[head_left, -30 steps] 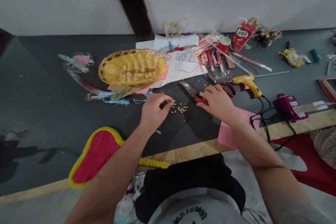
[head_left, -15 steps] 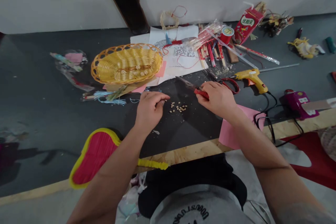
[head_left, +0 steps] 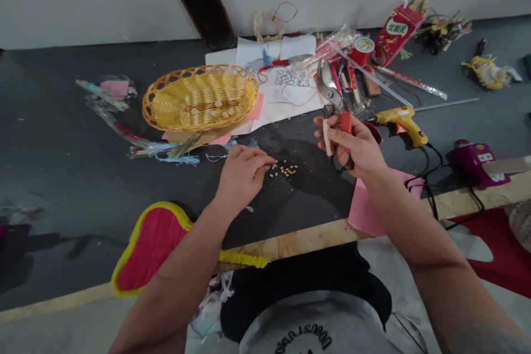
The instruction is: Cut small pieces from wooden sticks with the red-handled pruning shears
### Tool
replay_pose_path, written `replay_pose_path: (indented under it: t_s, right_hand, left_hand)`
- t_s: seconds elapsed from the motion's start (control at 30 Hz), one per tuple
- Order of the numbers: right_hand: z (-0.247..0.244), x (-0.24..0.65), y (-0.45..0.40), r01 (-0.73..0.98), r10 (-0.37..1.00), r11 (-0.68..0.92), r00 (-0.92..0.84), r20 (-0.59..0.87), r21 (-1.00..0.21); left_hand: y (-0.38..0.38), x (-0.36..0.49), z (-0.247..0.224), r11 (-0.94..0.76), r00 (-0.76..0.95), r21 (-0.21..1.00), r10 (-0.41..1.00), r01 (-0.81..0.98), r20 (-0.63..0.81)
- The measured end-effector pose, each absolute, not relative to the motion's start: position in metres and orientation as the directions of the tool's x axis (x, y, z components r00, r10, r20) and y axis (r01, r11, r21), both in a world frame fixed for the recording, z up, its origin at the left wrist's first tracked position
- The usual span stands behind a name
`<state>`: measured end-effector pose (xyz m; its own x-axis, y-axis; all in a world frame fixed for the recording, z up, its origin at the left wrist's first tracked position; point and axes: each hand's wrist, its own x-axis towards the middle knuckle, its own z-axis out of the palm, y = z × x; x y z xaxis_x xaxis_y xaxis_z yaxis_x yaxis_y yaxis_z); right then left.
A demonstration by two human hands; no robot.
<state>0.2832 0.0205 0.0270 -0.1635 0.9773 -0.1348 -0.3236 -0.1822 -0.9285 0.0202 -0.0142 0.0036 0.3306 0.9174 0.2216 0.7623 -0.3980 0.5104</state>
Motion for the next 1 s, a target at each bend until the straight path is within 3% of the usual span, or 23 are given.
replay_pose_path:
  t_s: [0.4, 0.57, 0.7, 0.8, 0.87, 1.0]
  right_hand:
    - [0.022, 0.28, 0.018, -0.232, 0.978, -0.158, -0.17, -0.12, -0.96]
    - [0.022, 0.281, 0.018, -0.179, 0.987, -0.076, -0.152, -0.049, -0.981]
    - [0.02, 0.281, 0.017, -0.087, 0.99, -0.022, -0.142, -0.009, -0.996]
    - [0.021, 0.281, 0.016, 0.093, 0.983, 0.121, -0.151, 0.106, -0.988]
    - [0.023, 0.281, 0.013, 0.253, 0.957, 0.269, -0.179, 0.228, -0.929]
    - [0.024, 0.28, 0.009, 0.472, 0.881, 0.471, -0.301, 0.366, -0.745]
  left_hand:
    - [-0.014, 0.022, 0.004, -0.443, 0.392, 0.444, 0.897, 0.779, 0.206]
    - [-0.014, 0.024, 0.012, -0.365, 0.301, 0.541, 0.931, 0.758, 0.206]
    - [-0.016, 0.025, 0.014, -0.25, 0.177, 0.688, 0.968, 0.682, 0.176]
    - [-0.017, 0.028, 0.011, -0.081, 0.034, 0.865, 0.997, 0.495, 0.074]
    - [-0.017, 0.031, 0.01, 0.043, -0.05, 0.967, 0.998, 0.252, -0.031]
    - [-0.014, 0.037, 0.013, 0.175, -0.105, 0.956, 0.973, -0.234, -0.204]
